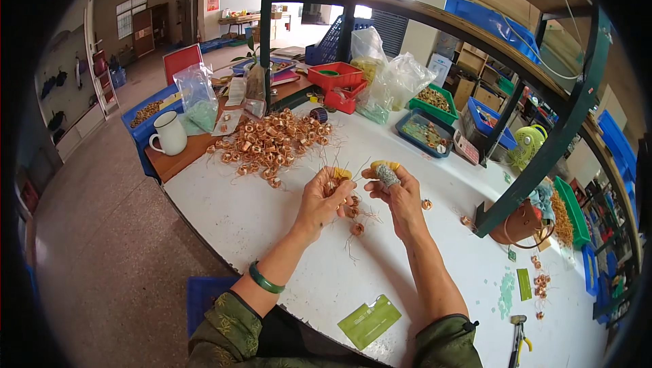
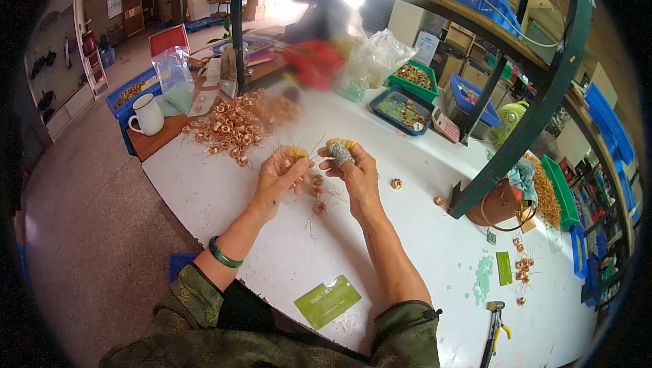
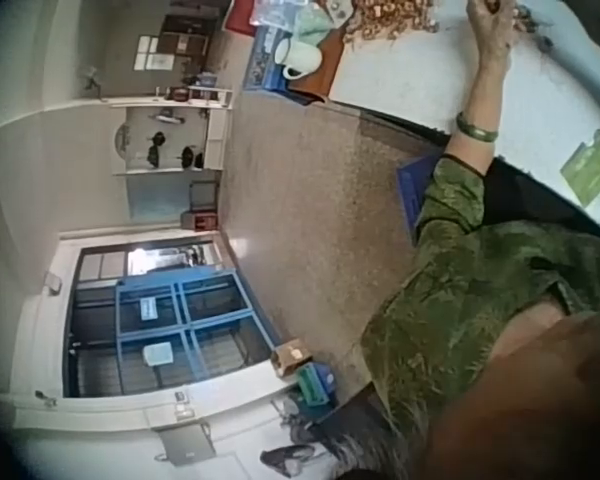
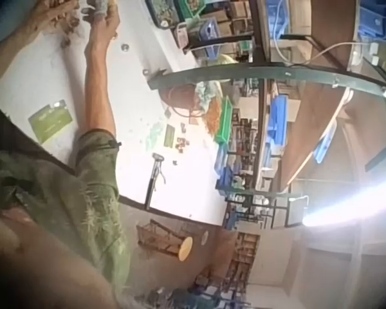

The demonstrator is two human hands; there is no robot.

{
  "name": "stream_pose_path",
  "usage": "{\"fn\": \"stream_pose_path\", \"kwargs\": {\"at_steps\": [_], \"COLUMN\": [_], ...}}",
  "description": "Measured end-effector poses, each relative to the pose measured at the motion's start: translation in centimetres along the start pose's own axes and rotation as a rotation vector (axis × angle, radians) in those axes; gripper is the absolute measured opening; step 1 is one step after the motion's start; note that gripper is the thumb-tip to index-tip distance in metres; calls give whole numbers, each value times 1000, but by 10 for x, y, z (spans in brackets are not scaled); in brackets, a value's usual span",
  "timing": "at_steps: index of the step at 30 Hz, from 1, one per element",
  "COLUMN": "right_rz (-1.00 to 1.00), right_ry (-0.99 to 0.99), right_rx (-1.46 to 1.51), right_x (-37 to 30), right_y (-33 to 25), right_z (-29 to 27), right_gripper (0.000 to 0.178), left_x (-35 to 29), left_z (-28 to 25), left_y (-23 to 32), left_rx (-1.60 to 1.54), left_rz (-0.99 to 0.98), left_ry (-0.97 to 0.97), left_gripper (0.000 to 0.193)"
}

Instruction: Assemble small metallic and plastic components by hand at a workbench.

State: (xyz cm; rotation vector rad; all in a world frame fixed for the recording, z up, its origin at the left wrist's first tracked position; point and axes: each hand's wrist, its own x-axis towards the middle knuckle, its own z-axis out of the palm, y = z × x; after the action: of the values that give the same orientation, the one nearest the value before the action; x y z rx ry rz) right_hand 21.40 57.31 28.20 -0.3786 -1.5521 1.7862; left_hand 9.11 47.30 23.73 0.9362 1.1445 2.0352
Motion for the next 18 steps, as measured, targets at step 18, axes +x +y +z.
{"fn": "stream_pose_path", "kwargs": {"at_steps": [18], "right_rz": [6], "right_ry": [30], "right_rx": [-33], "right_x": [-2], "right_y": [4], "right_z": [2], "right_gripper": [35], "left_x": [-2], "left_z": [1], "left_y": [2], "left_rx": [-65], "left_rz": [-81], "left_ry": [-37], "left_gripper": [16]}}
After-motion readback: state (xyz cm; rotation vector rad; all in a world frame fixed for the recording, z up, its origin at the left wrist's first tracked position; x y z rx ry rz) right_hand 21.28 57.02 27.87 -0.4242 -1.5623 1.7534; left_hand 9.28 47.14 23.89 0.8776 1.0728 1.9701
